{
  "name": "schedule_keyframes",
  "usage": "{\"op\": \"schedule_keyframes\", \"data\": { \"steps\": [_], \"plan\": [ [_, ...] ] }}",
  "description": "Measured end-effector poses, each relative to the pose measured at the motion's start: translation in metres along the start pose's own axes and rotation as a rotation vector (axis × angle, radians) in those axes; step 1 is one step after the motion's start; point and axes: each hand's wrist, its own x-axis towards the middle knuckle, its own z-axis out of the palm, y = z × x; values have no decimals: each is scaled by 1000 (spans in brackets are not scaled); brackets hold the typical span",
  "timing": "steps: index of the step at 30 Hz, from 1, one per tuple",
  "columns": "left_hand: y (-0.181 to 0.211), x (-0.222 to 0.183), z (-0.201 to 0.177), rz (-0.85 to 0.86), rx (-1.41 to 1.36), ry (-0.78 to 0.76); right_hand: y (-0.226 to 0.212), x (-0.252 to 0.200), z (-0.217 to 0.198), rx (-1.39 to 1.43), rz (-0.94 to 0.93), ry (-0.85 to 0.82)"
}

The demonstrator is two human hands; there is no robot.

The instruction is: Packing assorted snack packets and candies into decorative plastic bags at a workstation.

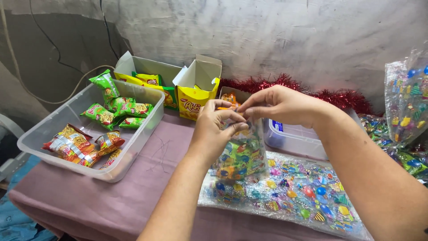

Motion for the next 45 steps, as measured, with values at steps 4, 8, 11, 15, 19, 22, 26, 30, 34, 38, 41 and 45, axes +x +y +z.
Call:
{"op": "schedule_keyframes", "data": {
  "steps": [4,8,11,15,19,22,26,30,34,38,41,45],
  "plan": [
    [0,-7,1,-9,11,25,-11,-9,-1,-108,-3,-49],
    [-5,-10,4,-26,53,60,-9,-7,8,-160,58,-59],
    [-4,-13,3,-4,8,90,-8,-7,14,-208,39,-26],
    [-4,-14,6,2,-82,182,-7,-5,14,-270,19,-19],
    [6,-17,-10,-143,-226,278,-14,-8,12,-260,-5,-13],
    [21,-24,-29,-334,-508,333,-34,-13,16,-277,-15,-32],
    [18,-24,-37,-381,-626,384,-32,-6,19,-271,-78,11],
    [18,-23,-37,-525,-682,294,-37,-4,24,-228,-172,77],
    [51,-28,-40,-544,-639,249,-43,12,24,-271,-282,67],
    [49,-26,-44,-533,-640,176,-46,23,23,-260,-315,64],
    [40,-27,-49,-541,-597,147,-40,34,29,-243,-329,66],
    [42,-32,-59,-629,-563,57,-48,36,42,-234,-348,42]
  ]
}}
